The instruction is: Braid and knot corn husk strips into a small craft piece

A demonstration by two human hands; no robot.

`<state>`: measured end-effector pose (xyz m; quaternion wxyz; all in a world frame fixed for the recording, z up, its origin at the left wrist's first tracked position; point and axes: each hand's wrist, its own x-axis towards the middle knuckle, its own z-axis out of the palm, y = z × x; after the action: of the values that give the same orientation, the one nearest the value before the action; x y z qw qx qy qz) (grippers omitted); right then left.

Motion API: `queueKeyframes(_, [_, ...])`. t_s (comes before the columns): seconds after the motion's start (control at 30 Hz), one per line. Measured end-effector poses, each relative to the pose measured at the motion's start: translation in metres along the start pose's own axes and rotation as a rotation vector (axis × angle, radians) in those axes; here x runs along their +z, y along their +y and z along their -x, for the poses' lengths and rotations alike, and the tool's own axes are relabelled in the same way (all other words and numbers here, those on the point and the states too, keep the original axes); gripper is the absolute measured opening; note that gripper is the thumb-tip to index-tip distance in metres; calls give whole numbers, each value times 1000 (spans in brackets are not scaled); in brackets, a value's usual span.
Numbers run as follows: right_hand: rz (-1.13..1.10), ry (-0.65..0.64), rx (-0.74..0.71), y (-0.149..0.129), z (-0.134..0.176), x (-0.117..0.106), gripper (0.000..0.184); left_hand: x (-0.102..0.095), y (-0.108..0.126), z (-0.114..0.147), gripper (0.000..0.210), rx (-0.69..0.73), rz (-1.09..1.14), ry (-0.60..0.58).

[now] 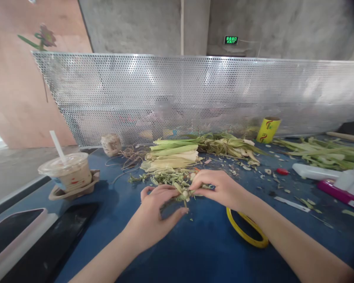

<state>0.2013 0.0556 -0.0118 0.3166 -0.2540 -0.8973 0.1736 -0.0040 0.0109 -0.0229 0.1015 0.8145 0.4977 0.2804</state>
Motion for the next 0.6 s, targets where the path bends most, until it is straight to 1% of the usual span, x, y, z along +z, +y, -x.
queueKeyframes(0.07, [6, 23, -60, -4, -1, 1, 11, -1, 1, -2, 19, -26, 90, -13])
queueKeyframes(0.1, [34, 34, -64, -7, -1, -1, 11, -2, 0, -3, 20, -50, 151, -17])
queueKeyframes(0.13, [83, 50, -30, -9, 0, -3, 16, -3, -1, -4, 22, -81, 215, -10])
queueKeyframes(0.17, [155, 73, 46, -11, 1, -6, 27, -4, -2, -5, 25, -117, 271, 7])
queueKeyframes(0.2, [247, 97, 159, -12, 4, -10, 37, -5, -3, -6, 26, -151, 313, 33])
queueKeyframes(0.23, [349, 114, 304, -12, 8, -13, 45, -6, -5, -6, 26, -179, 340, 60])
queueKeyframes(0.27, [456, 113, 461, -12, 14, -16, 44, -7, -5, -7, 27, -200, 350, 84])
queueKeyframes(0.3, [560, 78, 617, -11, 21, -17, 39, -7, -5, -7, 27, -212, 345, 99])
queueKeyframes(0.33, [648, 7, 759, -10, 28, -17, 32, -7, -5, -6, 28, -216, 337, 101])
queueKeyframes(0.37, [717, -89, 872, -9, 36, -15, 27, -7, -4, -6, 28, -214, 327, 98])
queueKeyframes(0.4, [757, -162, 947, -8, 44, -13, 25, -7, -3, -6, 29, -212, 318, 93])
queueKeyframes(0.47, [794, -241, 996, -8, 58, -6, 22, -6, 0, -5, 30, -213, 300, 80])
queueKeyframes(0.6, [810, -273, 983, -14, 71, 3, 18, -6, 2, -4, 31, -207, 269, 77])
